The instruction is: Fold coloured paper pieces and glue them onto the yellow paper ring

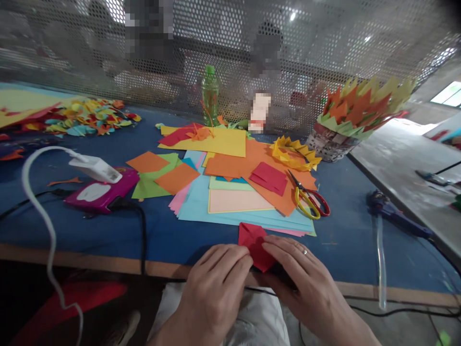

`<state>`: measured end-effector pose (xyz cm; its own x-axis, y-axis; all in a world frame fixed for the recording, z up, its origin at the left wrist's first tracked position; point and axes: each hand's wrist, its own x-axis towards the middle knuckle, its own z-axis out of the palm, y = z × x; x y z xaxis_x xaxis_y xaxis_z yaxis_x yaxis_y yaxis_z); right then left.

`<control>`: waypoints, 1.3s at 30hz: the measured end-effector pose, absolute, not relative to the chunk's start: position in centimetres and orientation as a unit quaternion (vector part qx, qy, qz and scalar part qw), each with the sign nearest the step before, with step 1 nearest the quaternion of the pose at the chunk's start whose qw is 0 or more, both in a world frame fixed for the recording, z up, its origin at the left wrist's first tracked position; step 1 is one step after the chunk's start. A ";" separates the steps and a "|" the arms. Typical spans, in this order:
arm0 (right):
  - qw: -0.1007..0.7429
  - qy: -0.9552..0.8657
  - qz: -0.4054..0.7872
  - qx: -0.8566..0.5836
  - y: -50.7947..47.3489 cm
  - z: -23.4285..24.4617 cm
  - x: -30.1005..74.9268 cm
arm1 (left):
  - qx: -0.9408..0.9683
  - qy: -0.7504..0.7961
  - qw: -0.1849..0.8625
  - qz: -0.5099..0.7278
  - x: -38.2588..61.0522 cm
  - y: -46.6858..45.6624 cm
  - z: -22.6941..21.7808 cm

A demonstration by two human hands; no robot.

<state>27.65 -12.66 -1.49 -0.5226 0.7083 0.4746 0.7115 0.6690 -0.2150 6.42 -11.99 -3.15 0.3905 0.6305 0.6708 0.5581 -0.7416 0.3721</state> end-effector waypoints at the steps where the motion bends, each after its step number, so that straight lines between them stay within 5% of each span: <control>1: 0.269 -0.873 -0.005 -0.408 -12.7 -1.5 28.0 | 0.833 0.357 0.053 0.419 6.3 -11.9 -3.2; 19: 0.285 -0.882 -0.010 -0.376 -14.1 -1.9 29.8 | 0.803 0.381 0.195 0.414 7.2 -12.1 -2.2; 39: 0.322 -0.876 -0.052 -0.355 -13.2 -2.7 29.6 | 0.772 0.479 0.153 0.389 9.4 -11.9 -2.1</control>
<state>29.57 -13.20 -2.72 -0.5401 0.5884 0.6017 0.6554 0.7426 -0.1378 9.37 -11.89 -2.12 0.2381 0.8586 0.4540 0.6201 -0.4941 0.6094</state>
